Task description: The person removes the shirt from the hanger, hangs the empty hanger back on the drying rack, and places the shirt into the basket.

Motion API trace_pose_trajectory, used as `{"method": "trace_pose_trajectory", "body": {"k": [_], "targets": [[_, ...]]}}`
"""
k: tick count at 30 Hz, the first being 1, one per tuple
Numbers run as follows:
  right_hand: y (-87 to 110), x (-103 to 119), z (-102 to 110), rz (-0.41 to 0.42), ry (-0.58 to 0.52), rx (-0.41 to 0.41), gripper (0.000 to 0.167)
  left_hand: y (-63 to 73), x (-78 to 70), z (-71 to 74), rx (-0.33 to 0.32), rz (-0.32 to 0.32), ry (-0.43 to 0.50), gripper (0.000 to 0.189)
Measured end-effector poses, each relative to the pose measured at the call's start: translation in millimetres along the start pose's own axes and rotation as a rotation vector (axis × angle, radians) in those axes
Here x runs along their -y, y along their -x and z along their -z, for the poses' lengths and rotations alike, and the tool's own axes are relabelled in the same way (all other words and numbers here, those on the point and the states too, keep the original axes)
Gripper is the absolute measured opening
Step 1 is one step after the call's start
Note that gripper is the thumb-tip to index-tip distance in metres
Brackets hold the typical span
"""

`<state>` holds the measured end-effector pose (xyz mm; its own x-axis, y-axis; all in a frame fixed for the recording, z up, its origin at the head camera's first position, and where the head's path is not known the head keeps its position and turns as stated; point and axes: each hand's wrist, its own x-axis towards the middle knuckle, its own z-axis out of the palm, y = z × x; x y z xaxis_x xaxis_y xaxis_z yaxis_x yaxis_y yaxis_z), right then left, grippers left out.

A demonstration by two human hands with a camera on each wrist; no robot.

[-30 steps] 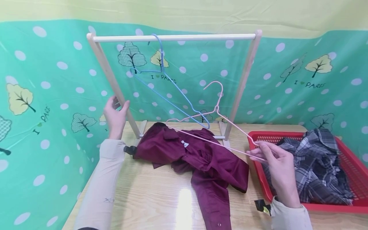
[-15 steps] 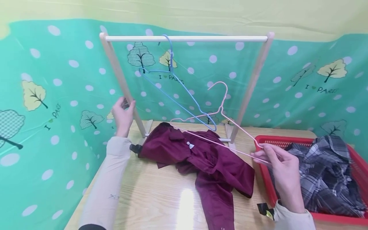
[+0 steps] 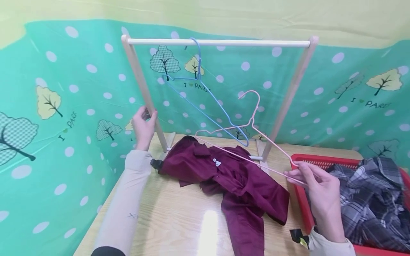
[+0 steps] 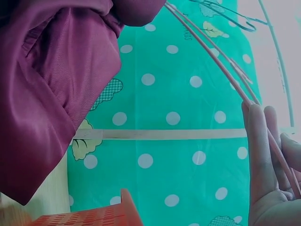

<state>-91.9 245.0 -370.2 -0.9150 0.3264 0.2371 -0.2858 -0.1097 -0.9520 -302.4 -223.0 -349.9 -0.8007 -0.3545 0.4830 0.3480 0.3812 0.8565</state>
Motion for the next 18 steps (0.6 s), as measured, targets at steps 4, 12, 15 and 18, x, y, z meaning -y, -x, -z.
{"method": "trace_pose_trajectory", "body": {"k": [4,12,15,18], "targets": [[1.4,0.5,-0.1,-0.008,0.014,-0.013,0.024,1.3,-0.3,-1.0,0.003,0.000,0.005,0.025],[-0.3,0.9,-0.9,0.001,0.020,-0.016,0.028,1.0,-2.2,0.7,-0.005,-0.013,0.010,0.026],[-0.6,1.2,-1.0,0.001,0.014,-0.018,0.027,0.5,-1.2,0.4,-0.006,-0.024,0.005,0.026],[-1.1,2.2,-0.6,0.000,0.012,-0.016,0.028,0.6,0.1,-0.1,-0.005,-0.025,0.000,0.027]]}}
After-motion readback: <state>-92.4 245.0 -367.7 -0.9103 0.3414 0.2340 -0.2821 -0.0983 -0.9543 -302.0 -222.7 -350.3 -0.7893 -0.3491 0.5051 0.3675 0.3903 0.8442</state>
